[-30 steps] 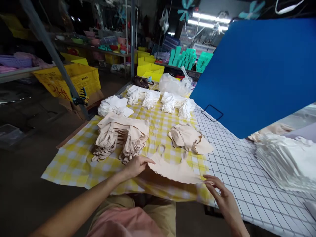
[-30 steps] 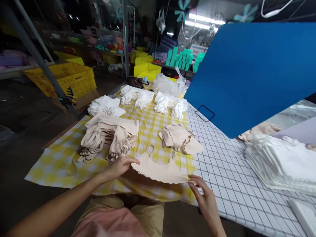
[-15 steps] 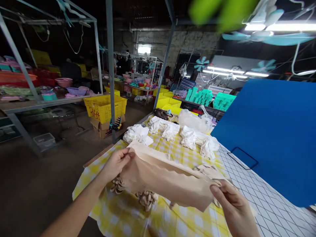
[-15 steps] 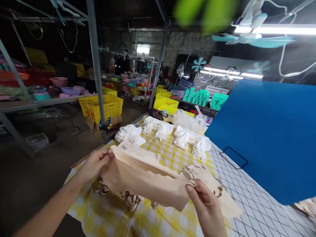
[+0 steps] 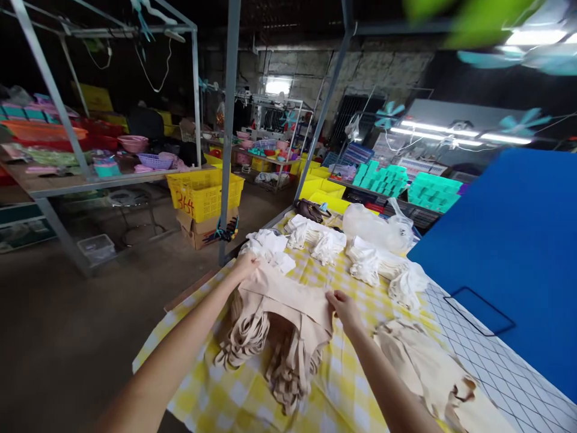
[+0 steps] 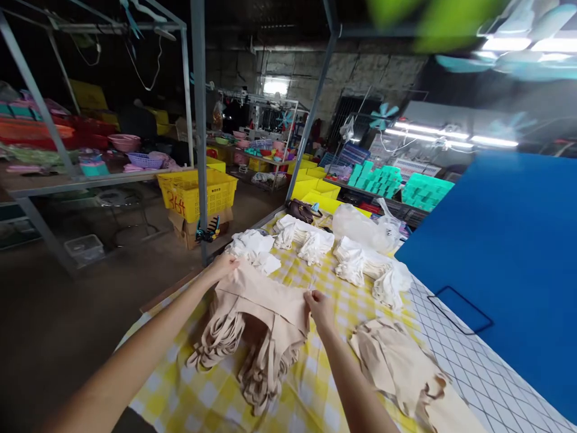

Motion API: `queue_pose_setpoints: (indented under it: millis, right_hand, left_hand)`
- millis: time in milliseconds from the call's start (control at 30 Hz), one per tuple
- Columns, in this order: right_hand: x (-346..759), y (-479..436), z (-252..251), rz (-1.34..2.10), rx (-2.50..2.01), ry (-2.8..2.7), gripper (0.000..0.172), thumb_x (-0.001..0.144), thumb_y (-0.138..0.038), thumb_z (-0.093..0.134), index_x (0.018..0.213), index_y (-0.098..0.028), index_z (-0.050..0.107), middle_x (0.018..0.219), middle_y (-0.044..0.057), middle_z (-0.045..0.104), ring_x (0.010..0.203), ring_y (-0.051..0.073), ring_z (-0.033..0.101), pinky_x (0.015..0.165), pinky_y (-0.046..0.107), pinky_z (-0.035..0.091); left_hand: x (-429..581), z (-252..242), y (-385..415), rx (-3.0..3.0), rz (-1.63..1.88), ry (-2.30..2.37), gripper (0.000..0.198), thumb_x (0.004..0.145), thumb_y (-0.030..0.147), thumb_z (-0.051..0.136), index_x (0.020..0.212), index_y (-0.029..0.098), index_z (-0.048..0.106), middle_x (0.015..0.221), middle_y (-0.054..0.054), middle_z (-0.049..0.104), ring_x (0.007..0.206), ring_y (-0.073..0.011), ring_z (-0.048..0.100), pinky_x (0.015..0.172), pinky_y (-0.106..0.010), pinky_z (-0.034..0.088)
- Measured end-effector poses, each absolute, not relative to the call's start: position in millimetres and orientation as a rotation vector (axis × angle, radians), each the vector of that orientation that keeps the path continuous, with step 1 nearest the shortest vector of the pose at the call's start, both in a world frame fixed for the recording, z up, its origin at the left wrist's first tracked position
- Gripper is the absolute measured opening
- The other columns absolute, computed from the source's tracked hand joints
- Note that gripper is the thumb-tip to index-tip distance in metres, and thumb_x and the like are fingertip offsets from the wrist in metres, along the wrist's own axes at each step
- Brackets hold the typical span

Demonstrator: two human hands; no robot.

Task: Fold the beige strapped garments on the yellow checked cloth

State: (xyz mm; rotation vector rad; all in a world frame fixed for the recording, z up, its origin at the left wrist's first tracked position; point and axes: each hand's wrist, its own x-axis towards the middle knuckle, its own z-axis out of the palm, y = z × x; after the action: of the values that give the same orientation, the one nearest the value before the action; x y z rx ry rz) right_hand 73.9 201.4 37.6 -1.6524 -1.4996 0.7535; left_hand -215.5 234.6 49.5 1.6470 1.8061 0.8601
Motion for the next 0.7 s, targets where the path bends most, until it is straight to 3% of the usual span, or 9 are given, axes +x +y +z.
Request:
queue_pose_setpoints:
  millis: [167, 367, 533, 700]
  right_hand:
    - [77.1, 206.7, 27.3, 0.531, -1.769, -1.555, 0.035, 0.068, -0.052, 0.045, 0.051, -0.022, 0.043, 0.044, -0.002, 0.047, 0.048, 0.014, 0.046, 0.047, 0.024, 0.031]
    - [76.7, 209.1, 24.8, 0.353, -1.944, -1.611, 0.026, 0.077, -0.037, 0.042, 0.059, -0.020, 0.052, 0.062, 0.005, 0.062, 0.060, 0.019, 0.056, 0.053, 0.026, 0.034]
    - [69.6, 203.1, 19.7, 0.267, -2.068, -1.692, 0.025, 0.084, -0.033, 0.040, 0.076, -0.020, 0.060, 0.071, 0.009, 0.065, 0.066, 0.022, 0.059, 0.055, 0.027, 0.033]
    - [69.6, 194.7, 14.9, 0.221, -2.114, -1.746, 0.028, 0.090, -0.035, 0.036, 0.101, -0.018, 0.056, 0.074, 0.008, 0.065, 0.069, 0.021, 0.060, 0.059, 0.028, 0.035]
  left_hand:
    - [-214.1, 37.6, 244.6, 1.732, 0.708, 1.953, 0.023, 0.078, 0.026, 0.048, 0.063, 0.015, 0.062, 0.062, -0.004, 0.059, 0.070, -0.0183, 0.056, 0.057, -0.025, 0.032]
    - [-204.9, 38.4, 246.7, 1.795, 0.583, 2.058, 0.025, 0.082, 0.031, 0.047, 0.081, 0.015, 0.066, 0.085, -0.011, 0.067, 0.083, -0.0216, 0.060, 0.063, -0.027, 0.037]
    - [-194.0, 31.8, 240.3, 1.866, 0.475, 2.134, 0.024, 0.084, 0.030, 0.046, 0.092, 0.015, 0.063, 0.092, -0.013, 0.067, 0.088, -0.0228, 0.061, 0.069, -0.028, 0.040]
    - [-192.6, 37.3, 232.5, 1.926, 0.329, 2.224, 0.032, 0.086, 0.033, 0.045, 0.110, 0.013, 0.054, 0.094, -0.016, 0.066, 0.091, -0.0259, 0.061, 0.070, -0.030, 0.043]
